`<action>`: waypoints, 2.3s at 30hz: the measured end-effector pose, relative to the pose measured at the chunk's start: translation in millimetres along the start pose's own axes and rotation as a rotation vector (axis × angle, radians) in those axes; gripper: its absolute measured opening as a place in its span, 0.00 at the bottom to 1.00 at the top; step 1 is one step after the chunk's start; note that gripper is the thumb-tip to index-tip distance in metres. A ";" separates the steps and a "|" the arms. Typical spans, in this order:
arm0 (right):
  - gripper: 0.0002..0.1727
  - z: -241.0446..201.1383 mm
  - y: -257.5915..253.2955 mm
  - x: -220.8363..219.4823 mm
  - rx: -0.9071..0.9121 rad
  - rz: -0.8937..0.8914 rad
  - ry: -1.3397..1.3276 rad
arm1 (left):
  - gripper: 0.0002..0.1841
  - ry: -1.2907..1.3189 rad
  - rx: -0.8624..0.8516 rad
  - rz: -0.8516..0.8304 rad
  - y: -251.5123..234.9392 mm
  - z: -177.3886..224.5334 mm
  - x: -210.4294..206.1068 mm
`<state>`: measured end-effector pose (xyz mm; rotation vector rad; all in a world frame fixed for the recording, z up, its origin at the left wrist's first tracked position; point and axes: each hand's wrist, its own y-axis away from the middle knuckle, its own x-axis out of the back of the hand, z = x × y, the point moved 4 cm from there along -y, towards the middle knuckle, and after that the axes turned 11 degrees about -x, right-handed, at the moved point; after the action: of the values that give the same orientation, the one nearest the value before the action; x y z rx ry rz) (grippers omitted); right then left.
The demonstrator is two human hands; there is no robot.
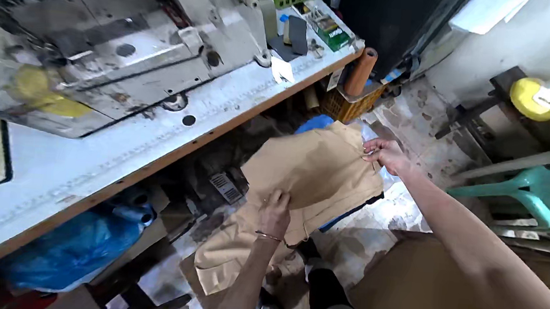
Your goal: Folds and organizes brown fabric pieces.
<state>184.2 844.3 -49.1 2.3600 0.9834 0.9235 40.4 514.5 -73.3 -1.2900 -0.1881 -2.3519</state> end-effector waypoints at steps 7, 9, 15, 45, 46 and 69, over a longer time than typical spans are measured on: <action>0.20 82.4 11.6 7.0 -0.151 0.071 0.160 | 0.13 0.028 0.092 -0.023 40.5 2.5 -49.3; 0.13 85.6 16.5 12.6 -0.222 0.129 0.095 | 0.13 0.064 0.139 0.025 39.5 -1.1 -38.1; 0.19 76.0 11.9 23.6 -0.243 0.204 -0.041 | 0.10 0.092 0.095 0.079 57.5 5.4 -37.0; 0.33 -24.3 -53.3 -52.2 0.009 -0.025 -0.559 | 0.24 0.572 0.286 -0.209 49.2 -14.2 -59.1; 0.28 -21.6 -50.8 -41.9 0.007 0.098 -0.577 | 0.22 0.610 0.281 -0.175 56.9 -15.3 -53.2; 0.39 86.2 223.7 -406.4 0.335 -0.615 0.555 | 0.21 0.275 0.896 0.044 263.1 -136.2 14.1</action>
<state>133.7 385.1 -145.1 1.8365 2.0678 1.2370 46.9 231.4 -161.6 -0.5202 -0.9716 -1.9670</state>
